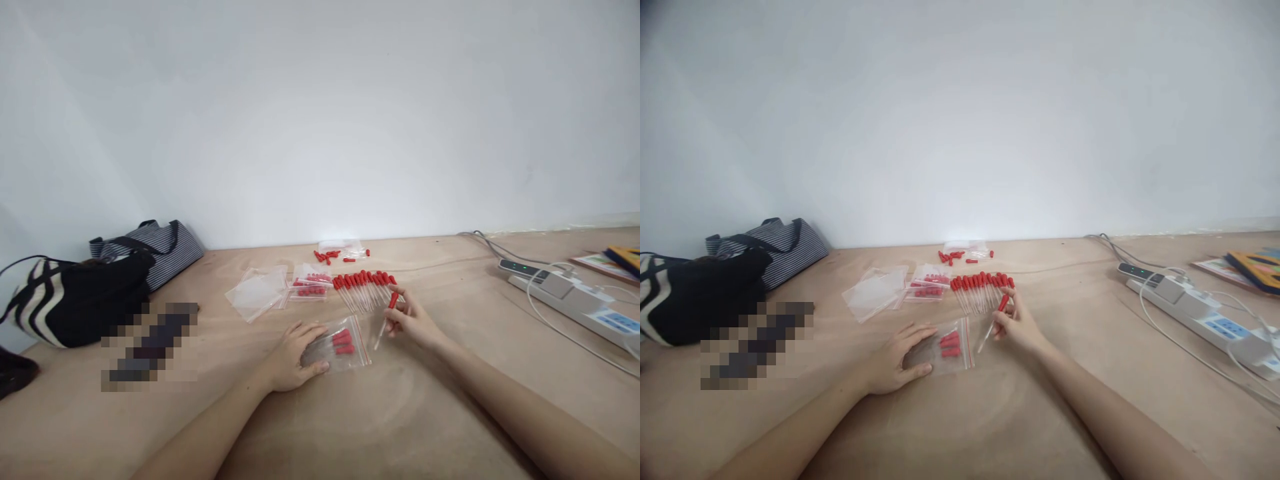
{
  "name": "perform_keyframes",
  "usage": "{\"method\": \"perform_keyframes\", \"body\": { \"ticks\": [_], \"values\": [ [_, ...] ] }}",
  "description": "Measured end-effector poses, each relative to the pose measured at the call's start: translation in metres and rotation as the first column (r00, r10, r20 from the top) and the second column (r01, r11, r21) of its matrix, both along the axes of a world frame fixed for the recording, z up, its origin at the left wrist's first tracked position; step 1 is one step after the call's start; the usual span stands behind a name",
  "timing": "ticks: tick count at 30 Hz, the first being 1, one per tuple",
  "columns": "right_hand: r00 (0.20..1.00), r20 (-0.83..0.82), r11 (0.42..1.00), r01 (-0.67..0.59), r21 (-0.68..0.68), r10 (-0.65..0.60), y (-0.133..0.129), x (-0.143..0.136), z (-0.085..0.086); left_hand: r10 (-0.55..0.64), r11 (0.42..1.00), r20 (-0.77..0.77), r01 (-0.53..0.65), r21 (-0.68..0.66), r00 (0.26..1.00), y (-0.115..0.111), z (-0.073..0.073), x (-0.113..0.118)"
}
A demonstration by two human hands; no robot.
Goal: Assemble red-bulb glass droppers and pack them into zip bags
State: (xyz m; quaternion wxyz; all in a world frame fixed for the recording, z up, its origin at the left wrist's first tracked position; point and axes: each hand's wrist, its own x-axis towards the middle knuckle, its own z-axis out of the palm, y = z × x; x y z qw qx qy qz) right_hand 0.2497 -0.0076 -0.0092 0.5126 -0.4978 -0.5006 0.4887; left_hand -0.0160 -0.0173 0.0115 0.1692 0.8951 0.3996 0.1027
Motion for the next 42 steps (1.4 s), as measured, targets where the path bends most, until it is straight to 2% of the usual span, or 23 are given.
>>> {"method": "perform_keyframes", "body": {
  "ticks": [2,7,9,13,15,23,27,31,36,42],
  "values": [
    [0.997,-0.074,1.0,0.006,0.024,-0.005,-0.009,-0.012,-0.007,-0.001,1.0,0.007,0.001,0.005,1.0,0.0,0.0,0.0],
    [0.994,-0.107,0.998,0.032,0.063,-0.025,-0.014,-0.027,-0.018,-0.004,1.0,0.004,0.003,0.009,1.0,0.001,-0.002,-0.001],
    [0.993,-0.1,0.993,0.073,0.095,-0.064,-0.013,-0.024,-0.017,-0.007,1.0,0.01,0.007,0.011,1.0,0.001,-0.003,-0.002],
    [0.974,-0.061,0.962,0.226,0.155,-0.219,-0.01,-0.015,-0.011,-0.01,1.0,0.016,0.01,0.016,1.0,0.001,-0.004,-0.002],
    [0.967,-0.065,0.955,0.254,0.154,-0.247,-0.009,-0.014,-0.01,-0.006,1.0,0.012,0.006,0.016,1.0,0.001,-0.004,-0.002],
    [0.979,-0.203,0.999,0.025,0.039,-0.016,-0.016,-0.033,-0.02,-0.001,1.0,0.019,0.001,0.025,1.0,0.002,-0.006,-0.003],
    [0.996,-0.073,0.998,-0.055,0.013,0.056,-0.018,-0.033,-0.02,-0.002,1.0,0.012,0.001,0.027,1.0,0.002,-0.006,-0.002],
    [0.996,0.035,0.996,-0.083,-0.018,0.083,-0.021,-0.031,-0.018,0.001,1.0,0.002,-0.001,0.017,1.0,0.002,-0.006,-0.001],
    [0.942,0.153,0.954,-0.29,-0.068,0.298,-0.023,-0.033,-0.015,0.006,1.0,-0.01,-0.006,0.023,1.0,0.002,-0.005,0.0],
    [0.879,0.142,0.89,-0.444,-0.099,0.455,-0.006,-0.032,-0.013,0.001,1.0,-0.015,0.0,0.019,1.0,0.003,-0.005,-0.001]
  ]
}}
